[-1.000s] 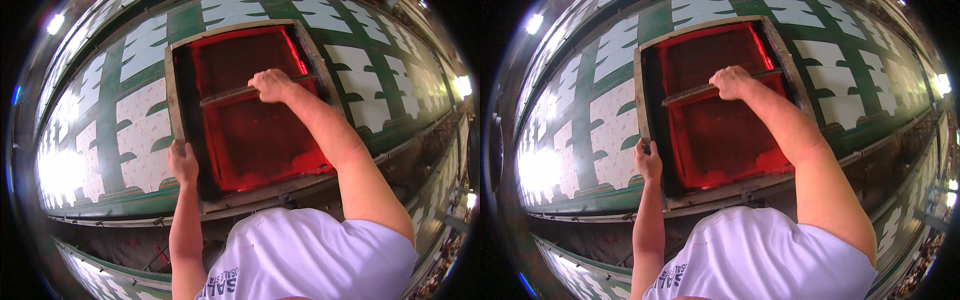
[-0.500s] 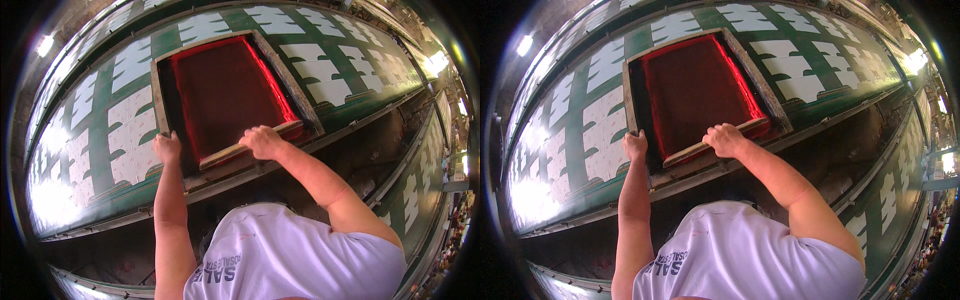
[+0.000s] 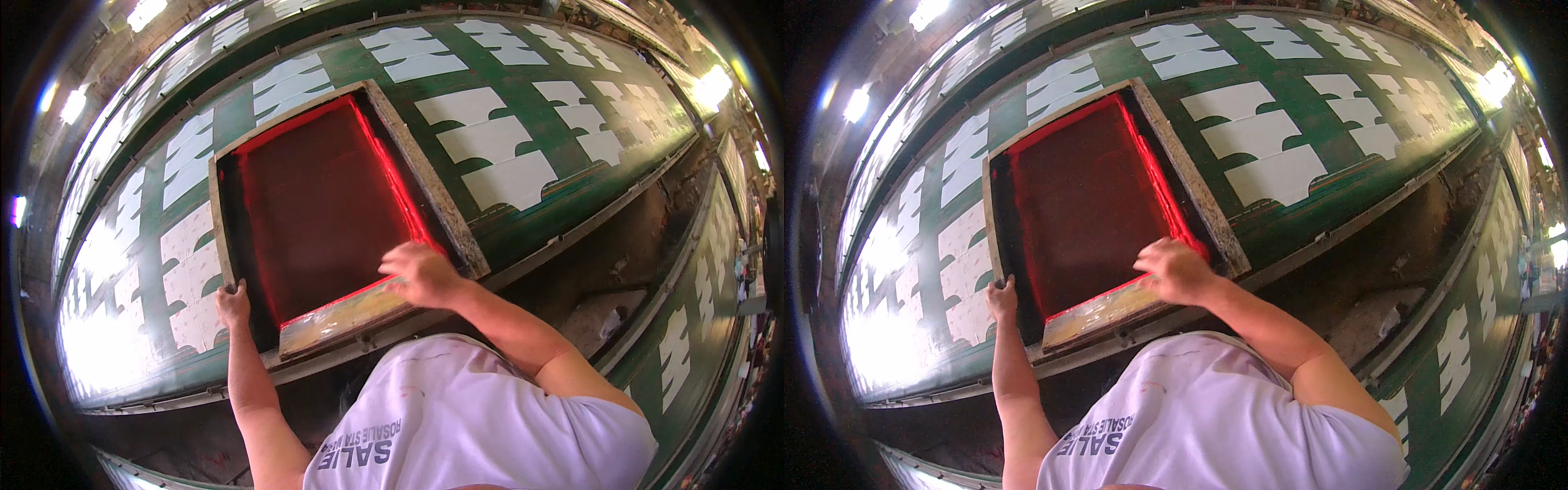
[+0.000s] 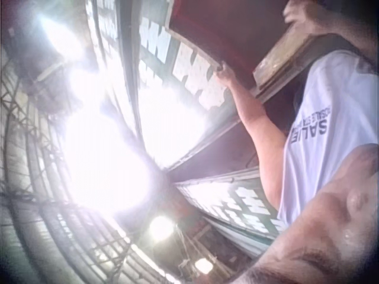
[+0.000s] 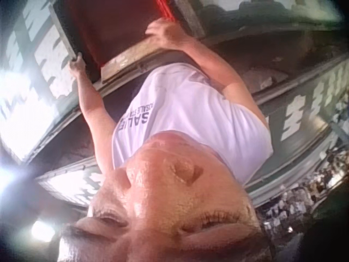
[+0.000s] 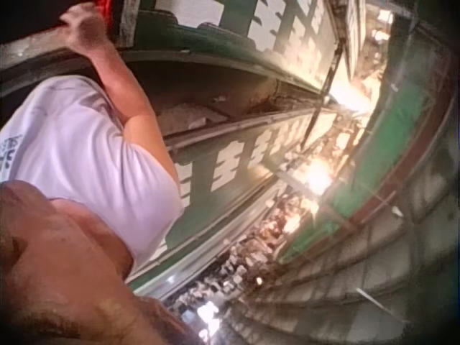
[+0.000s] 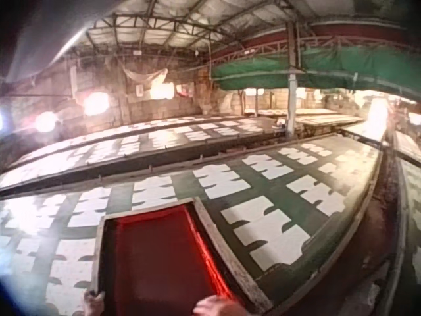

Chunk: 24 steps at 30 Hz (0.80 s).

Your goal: The person uses a screen printing frame and squeegee to apply red ink onto white paper sheets laid out on a green table. They repeatedly pull the squeegee across the screen to transfer ink, then lift the frame to reveal printed sheets.

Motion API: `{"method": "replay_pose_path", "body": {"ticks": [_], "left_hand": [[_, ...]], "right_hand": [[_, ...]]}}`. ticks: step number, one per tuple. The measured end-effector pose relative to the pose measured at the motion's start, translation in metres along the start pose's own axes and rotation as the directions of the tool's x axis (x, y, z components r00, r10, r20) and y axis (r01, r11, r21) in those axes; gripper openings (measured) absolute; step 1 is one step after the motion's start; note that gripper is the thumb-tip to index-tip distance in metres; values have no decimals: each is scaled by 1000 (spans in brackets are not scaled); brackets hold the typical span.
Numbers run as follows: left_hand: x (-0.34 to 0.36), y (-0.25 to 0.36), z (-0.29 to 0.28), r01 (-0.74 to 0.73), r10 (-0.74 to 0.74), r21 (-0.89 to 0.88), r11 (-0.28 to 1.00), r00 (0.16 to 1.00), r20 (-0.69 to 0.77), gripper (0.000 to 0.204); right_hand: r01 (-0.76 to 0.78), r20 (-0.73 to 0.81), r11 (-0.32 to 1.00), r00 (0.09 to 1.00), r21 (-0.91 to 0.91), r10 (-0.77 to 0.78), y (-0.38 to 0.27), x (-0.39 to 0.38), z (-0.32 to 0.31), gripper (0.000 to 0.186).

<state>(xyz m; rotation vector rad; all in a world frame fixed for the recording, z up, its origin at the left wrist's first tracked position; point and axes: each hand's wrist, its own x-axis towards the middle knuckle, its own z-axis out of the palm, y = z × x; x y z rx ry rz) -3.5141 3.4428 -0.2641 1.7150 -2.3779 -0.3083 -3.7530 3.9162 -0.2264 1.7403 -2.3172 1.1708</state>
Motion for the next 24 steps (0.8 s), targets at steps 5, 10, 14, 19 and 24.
{"method": "replay_pose_path", "body": {"ticks": [5,10,14,19,24], "left_hand": [[0,-2,8,-15,20,56,998,996,-91,57],[6,-5,6,-26,26,-5,1000,998,-52,51],[10,-4,6,-16,14,-57,998,999,-30,50],[10,-13,7,15,-12,-110,994,1000,23,54],[16,-22,13,-34,34,-101,994,999,1,55]], "right_hand": [[-463,-237,862,879,-208,415,94,-5,-39,55],[-657,-117,748,753,-91,647,143,8,-28,80],[-694,-143,701,720,-165,679,150,24,-20,88],[-737,-154,658,675,-151,721,149,35,-18,80],[-722,-202,688,687,-81,698,148,37,-22,63]]}}
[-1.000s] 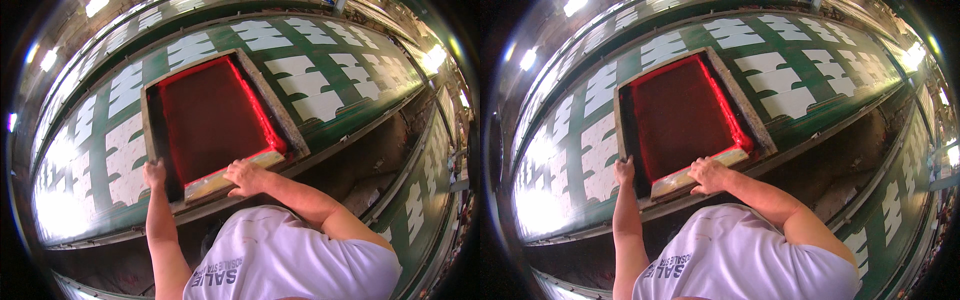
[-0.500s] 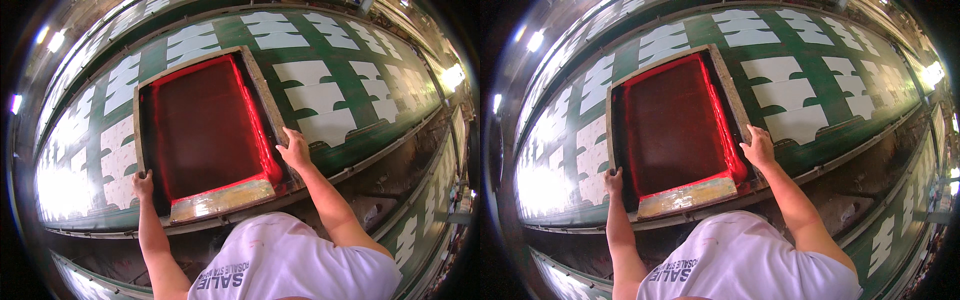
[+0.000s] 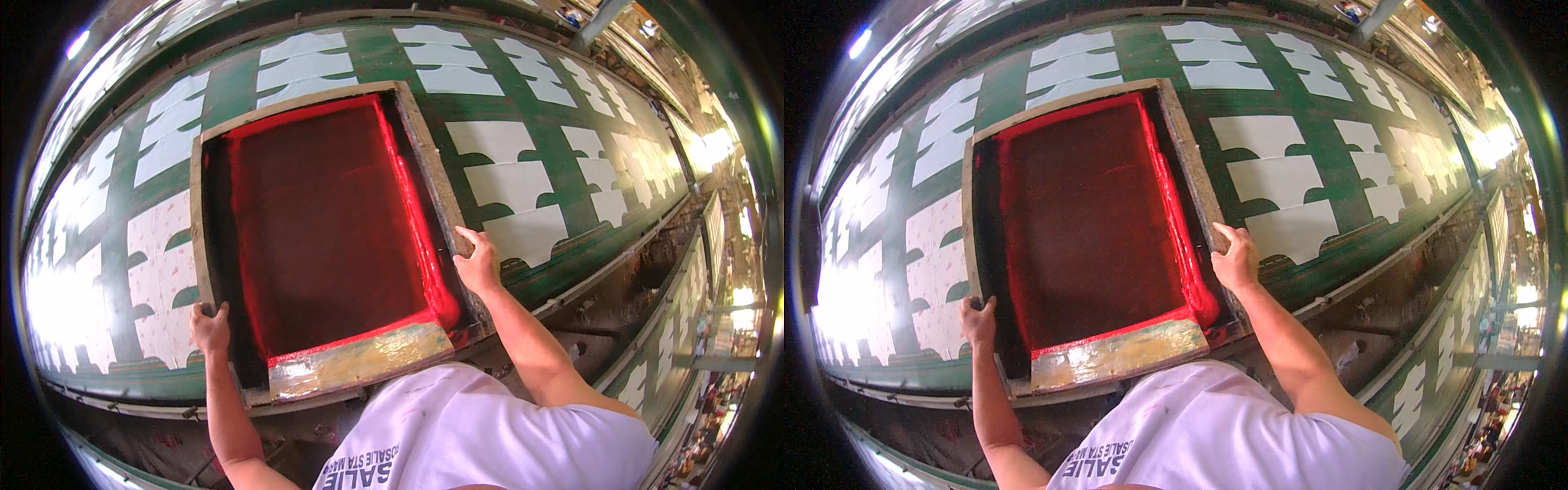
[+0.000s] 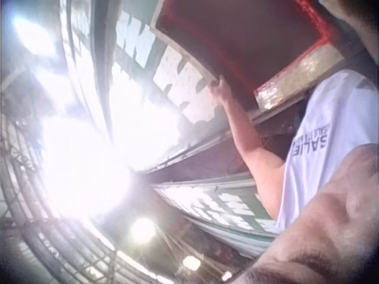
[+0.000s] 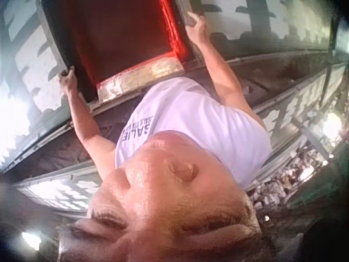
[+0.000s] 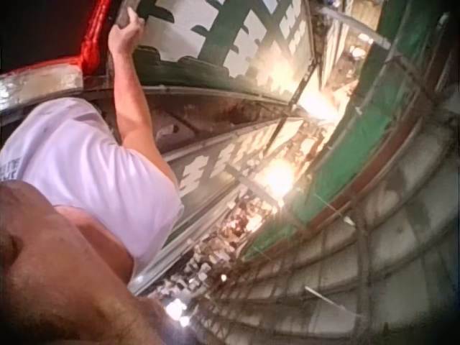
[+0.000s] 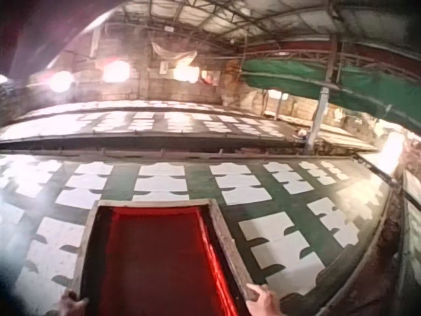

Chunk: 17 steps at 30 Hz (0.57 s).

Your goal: The person uses a screen printing frame and squeegee to apply red ink onto white paper sheets laid out on a green table. They repeatedly pull the squeegee across the screen to transfer ink, then lift the frame to reveal printed sheets.

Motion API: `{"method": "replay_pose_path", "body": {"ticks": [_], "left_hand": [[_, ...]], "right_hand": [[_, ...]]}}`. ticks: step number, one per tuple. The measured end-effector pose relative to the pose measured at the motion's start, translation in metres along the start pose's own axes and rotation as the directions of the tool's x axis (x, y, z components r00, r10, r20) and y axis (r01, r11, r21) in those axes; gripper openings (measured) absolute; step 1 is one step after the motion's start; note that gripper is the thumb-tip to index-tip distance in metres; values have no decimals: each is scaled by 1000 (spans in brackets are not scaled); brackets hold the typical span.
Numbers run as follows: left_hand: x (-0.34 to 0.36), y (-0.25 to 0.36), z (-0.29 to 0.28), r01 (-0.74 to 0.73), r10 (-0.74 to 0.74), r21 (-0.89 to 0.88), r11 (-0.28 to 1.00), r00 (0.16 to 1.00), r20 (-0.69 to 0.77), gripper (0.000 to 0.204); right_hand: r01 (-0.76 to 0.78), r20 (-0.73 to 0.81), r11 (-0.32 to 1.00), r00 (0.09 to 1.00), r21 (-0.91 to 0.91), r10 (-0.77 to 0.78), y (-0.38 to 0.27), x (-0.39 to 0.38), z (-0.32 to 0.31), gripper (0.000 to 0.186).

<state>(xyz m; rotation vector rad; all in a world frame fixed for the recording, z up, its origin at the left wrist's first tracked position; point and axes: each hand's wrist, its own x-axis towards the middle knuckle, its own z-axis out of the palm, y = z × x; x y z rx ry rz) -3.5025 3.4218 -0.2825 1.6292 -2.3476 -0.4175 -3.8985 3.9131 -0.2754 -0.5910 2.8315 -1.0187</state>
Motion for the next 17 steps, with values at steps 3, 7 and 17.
{"method": "replay_pose_path", "body": {"ticks": [3,7,17], "left_hand": [[6,-5,-2,-31,31,-28,999,999,21,53],[7,3,-9,-41,46,-137,990,998,33,49],[-28,111,45,-112,114,-286,952,993,-12,44]], "right_hand": [[62,-36,998,997,8,-62,-7,0,-14,60],[151,-106,988,983,12,-149,-13,9,-41,53],[1,-98,1000,995,8,-1,90,81,-120,47]]}}
